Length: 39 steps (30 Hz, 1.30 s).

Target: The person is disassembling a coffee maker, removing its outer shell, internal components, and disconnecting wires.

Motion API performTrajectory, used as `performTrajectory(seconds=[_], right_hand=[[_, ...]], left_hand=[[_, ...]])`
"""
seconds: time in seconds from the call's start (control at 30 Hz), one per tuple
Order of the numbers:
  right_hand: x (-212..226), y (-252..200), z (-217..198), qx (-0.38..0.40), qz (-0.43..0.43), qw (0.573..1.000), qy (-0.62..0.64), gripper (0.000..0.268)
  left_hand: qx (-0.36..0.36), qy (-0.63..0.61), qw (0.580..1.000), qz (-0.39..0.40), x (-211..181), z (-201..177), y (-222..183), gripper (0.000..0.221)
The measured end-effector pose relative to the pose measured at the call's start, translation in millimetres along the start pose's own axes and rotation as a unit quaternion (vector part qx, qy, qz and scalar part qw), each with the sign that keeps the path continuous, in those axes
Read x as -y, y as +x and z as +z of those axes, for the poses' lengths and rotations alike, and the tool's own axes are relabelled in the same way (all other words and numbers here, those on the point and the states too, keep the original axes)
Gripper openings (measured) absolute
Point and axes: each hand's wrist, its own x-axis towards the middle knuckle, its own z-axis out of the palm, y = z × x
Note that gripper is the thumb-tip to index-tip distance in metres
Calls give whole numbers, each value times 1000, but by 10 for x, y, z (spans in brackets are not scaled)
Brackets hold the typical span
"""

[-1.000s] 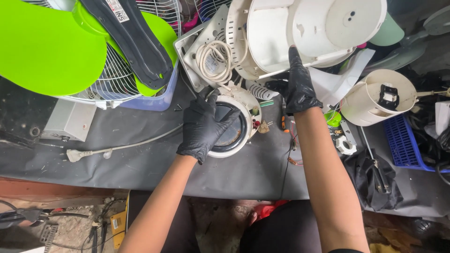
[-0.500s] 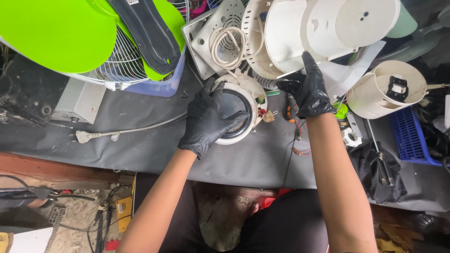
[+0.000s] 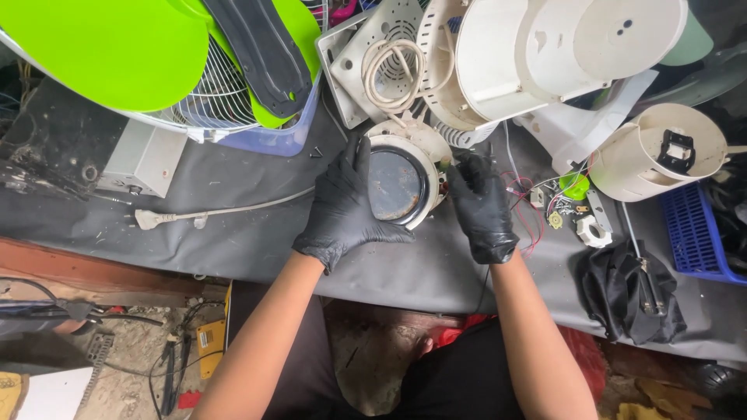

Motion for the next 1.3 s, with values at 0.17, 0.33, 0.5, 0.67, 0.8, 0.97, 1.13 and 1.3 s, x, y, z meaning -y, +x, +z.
performTrajectory(seconds=[0.17, 0.33, 0.5, 0.67, 0.8, 0.97, 1.13, 1.3], right_hand=[[-65, -29, 158, -9, -85, 965, -249, 52], [-199, 28, 198, -6, -92, 969, -228, 56], [-65, -49, 193, -25, -92, 973, -211, 53], [76, -63, 148, 6, -76, 970, -232, 55], [-74, 76, 131, 29, -90, 965, -246, 59], [22, 111, 137, 39, -88, 960, -263, 62], [67, -26, 126, 45, -92, 955, -279, 58], [59, -52, 123, 47, -86, 961, -260, 57]], left_hand=[[-9, -30, 999, 21, -38, -128, 4, 161], [-54, 107, 992, 27, -51, 15, 8, 156], [9, -3, 999, 34, -6, -139, 10, 147], [-5, -201, 979, 15, -27, -267, -52, 134], [-38, -295, 955, -11, -36, -359, -46, 127], [-1, -274, 962, 0, -79, -345, -17, 134], [-141, -44, 984, 97, -209, -173, -209, 93], [-172, 2, 971, 163, -71, 247, -181, 89]])
